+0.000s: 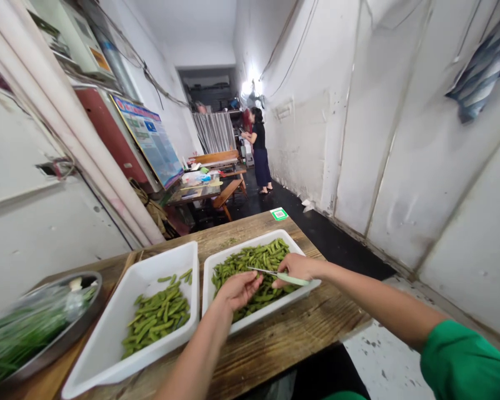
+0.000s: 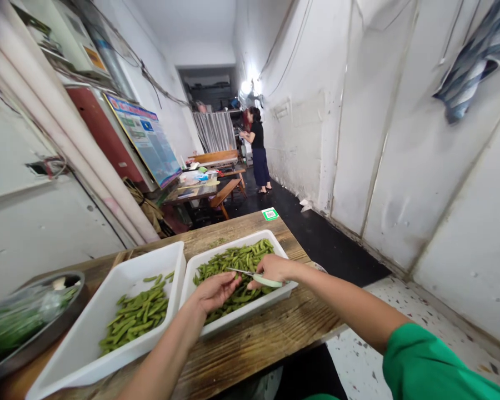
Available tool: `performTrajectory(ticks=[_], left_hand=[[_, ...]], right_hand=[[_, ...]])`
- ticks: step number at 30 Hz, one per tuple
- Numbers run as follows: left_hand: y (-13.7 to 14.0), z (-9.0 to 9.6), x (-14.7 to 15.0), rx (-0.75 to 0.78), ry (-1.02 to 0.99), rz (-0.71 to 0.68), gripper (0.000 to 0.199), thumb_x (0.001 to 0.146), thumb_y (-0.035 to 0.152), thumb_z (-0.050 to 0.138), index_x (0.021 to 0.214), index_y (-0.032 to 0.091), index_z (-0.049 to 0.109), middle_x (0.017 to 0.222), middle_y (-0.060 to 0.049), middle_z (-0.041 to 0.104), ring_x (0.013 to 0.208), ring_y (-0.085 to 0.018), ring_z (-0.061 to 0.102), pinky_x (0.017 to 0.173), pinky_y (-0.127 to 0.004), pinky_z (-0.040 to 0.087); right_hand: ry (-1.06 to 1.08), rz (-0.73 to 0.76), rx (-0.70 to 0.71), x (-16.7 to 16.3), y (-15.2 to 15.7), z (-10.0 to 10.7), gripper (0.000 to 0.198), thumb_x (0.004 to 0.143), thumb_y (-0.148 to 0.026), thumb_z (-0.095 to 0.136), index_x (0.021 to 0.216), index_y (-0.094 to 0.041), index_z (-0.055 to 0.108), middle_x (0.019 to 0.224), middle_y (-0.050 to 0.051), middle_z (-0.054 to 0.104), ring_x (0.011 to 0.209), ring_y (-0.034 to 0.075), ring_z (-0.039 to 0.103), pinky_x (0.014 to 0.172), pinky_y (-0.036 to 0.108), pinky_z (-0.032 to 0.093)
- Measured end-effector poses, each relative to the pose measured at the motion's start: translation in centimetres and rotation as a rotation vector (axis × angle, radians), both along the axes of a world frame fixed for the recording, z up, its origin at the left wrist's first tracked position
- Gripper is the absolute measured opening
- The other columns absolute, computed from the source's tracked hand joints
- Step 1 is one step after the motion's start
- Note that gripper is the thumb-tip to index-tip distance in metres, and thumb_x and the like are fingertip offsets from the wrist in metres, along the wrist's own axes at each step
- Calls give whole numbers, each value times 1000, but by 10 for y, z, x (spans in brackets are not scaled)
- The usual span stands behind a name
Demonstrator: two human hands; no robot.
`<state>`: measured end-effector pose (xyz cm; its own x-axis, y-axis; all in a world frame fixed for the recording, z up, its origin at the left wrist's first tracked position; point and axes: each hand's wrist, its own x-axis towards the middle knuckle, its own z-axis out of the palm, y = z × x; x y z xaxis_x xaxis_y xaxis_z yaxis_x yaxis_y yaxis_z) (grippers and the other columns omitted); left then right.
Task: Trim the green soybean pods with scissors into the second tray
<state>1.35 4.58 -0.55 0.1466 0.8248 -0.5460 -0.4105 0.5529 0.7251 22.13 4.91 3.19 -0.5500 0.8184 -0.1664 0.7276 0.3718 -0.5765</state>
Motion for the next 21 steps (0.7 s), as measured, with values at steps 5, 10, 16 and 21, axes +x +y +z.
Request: performTrajectory(ticks=[5,10,16,21], left_hand=[[-1,2,0,-50,36,-2,10,77,-1,51,72,5,57,62,-8,63,53,-11,63,49,-14,52],[-2,5,2,-72,61,17,8,78,2,51,72,4,56,60,-9,62,49,-11,61,46,-14,51],[-6,11,0,85,-16,126,4,79,6,54,77,8,56,73,-11,67,54,-10,63,47,-15,51],[-3,7,-2,187,-90,229,9,78,4,54,76,11,59,62,-4,63,52,-8,61,46,-12,51]], right_hand=[[22,13,-43,0,0,-2,52,57,-61,63,72,-12,71,45,-1,49,43,9,42,41,20,31],[78,-7,-186,2,0,-3,53,55,-61,65,75,-13,71,43,-2,50,34,8,37,37,21,33],[123,-29,73,5,3,-13,46,60,-59,64,67,-13,68,47,-1,51,46,10,45,43,20,29],[164,3,203,3,-2,-23,48,71,-59,54,88,-16,66,74,5,66,66,17,57,53,22,34]])
